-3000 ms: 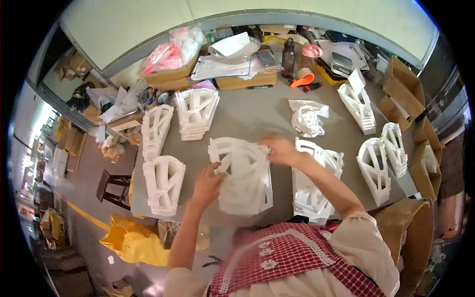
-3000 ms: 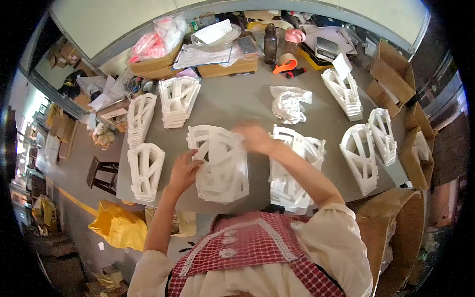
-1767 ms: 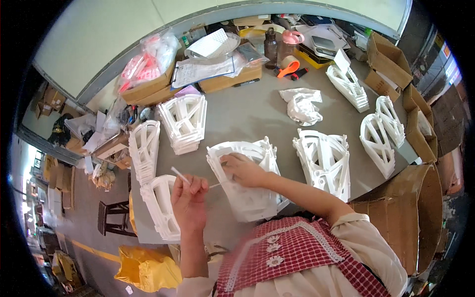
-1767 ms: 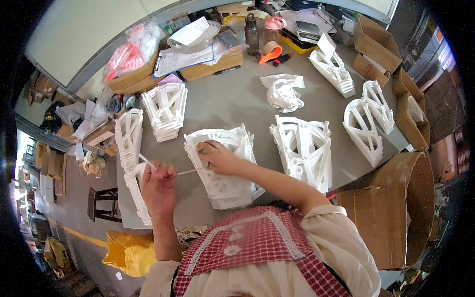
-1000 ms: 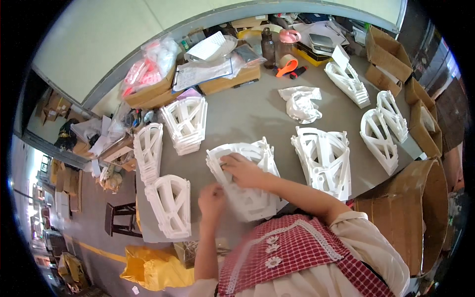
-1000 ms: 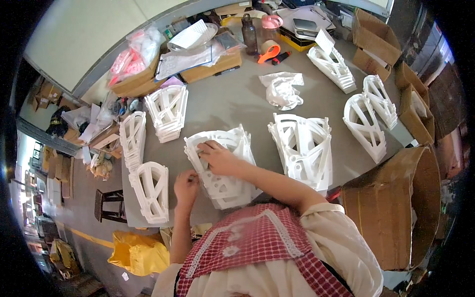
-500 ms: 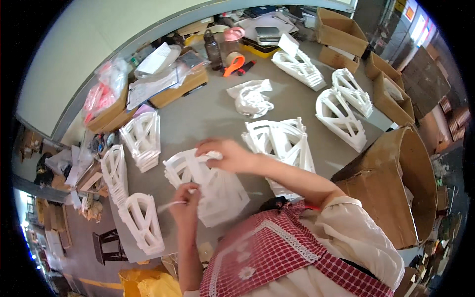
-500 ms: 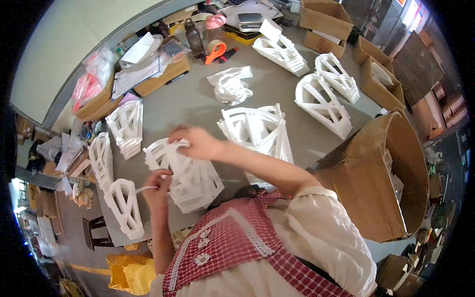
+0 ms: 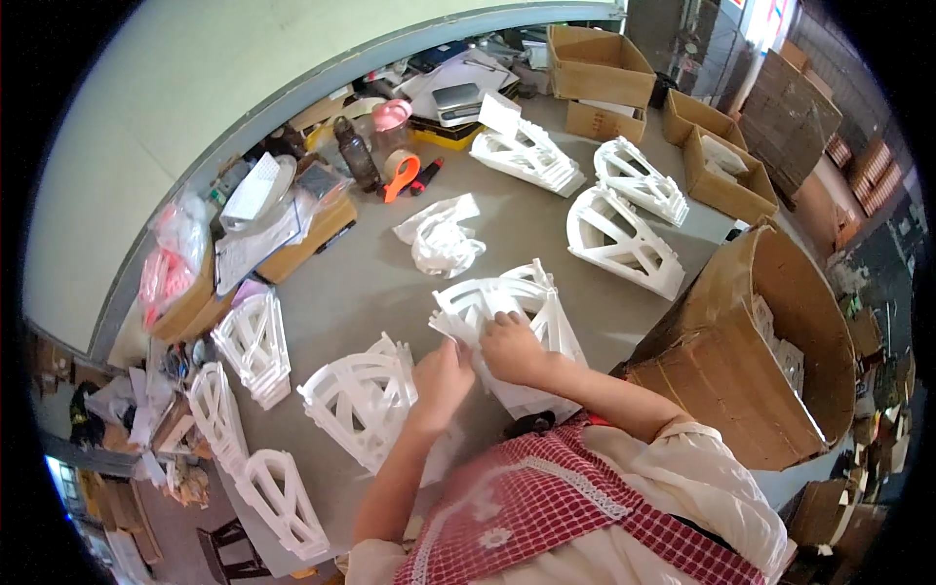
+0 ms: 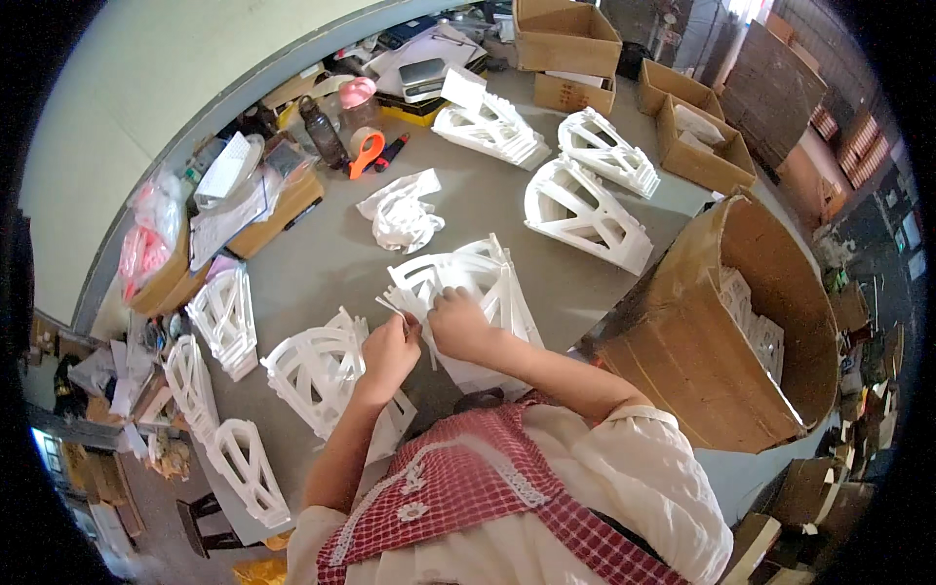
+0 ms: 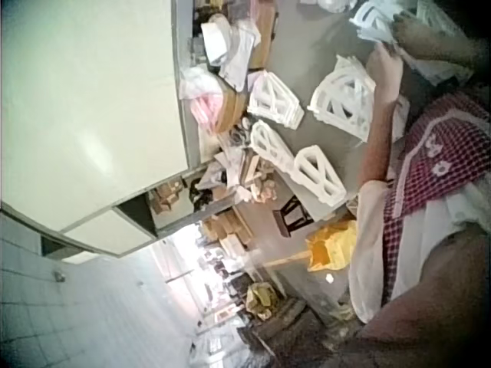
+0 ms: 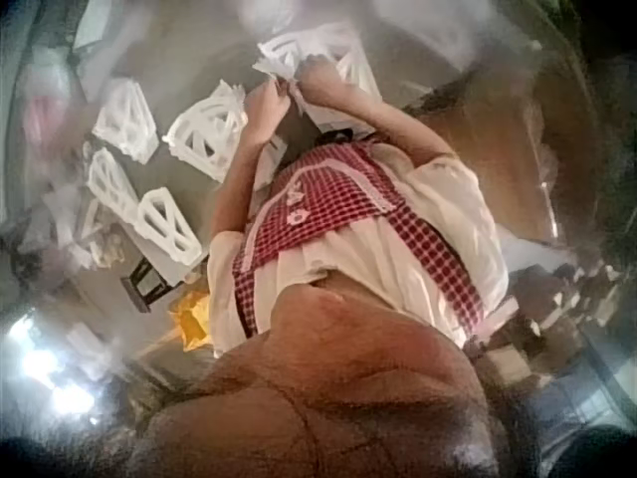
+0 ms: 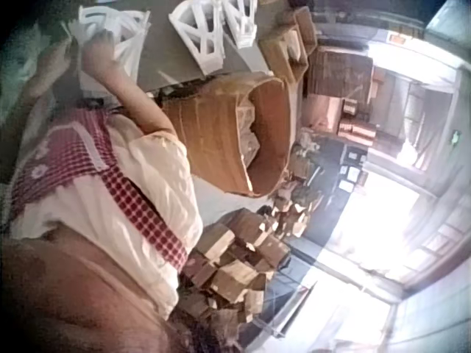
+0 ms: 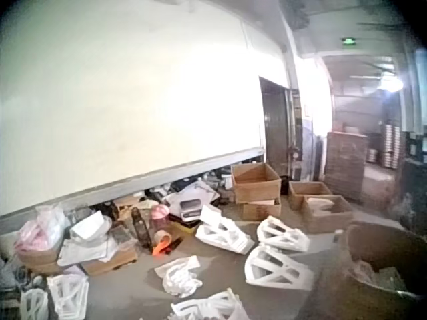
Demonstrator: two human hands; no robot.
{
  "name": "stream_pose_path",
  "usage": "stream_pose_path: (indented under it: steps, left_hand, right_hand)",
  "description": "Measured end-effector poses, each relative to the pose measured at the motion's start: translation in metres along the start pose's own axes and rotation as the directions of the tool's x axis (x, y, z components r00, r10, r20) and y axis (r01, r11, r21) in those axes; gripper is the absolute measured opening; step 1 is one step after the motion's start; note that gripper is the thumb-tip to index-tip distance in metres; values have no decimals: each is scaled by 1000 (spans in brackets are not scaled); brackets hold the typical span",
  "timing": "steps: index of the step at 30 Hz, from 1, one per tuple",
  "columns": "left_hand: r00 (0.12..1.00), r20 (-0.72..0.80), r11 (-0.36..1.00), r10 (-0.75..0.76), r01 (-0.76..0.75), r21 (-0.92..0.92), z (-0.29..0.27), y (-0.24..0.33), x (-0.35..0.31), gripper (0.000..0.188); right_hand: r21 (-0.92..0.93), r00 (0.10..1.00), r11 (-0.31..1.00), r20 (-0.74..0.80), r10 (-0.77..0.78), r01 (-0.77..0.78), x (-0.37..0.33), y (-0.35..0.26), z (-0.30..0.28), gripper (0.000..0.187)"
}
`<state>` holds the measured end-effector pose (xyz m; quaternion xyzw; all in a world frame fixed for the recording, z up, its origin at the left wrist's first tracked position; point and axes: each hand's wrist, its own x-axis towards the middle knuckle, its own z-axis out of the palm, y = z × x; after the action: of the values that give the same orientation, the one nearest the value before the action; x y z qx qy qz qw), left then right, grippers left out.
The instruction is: The person bundles white plastic frames together using thin white strings and places the bundles into a cardboard container on a workshop table.
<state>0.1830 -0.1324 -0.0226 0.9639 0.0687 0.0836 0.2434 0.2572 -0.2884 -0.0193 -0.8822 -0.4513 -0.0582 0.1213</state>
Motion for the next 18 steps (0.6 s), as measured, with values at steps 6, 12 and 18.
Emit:
stream_pose_path:
  steps: [6, 12, 18]
  left_hand:
    - [998, -53, 995, 15, -20, -93, 3, 3, -1, 24]
    - [998, -67, 1000, 14, -14, -6, 1, 11, -5, 17]
    - [966, -70, 967, 248, -243, 72, 12, 10, -7, 19]
  right_hand:
    - [985, 997, 156, 66, 49, -73, 14, -1, -97, 5]
    - [997, 999, 63, 50, 12, -51, 29, -15, -89, 23]
    - [774, 984, 633, -104, 143, -10, 11, 12, -42, 48]
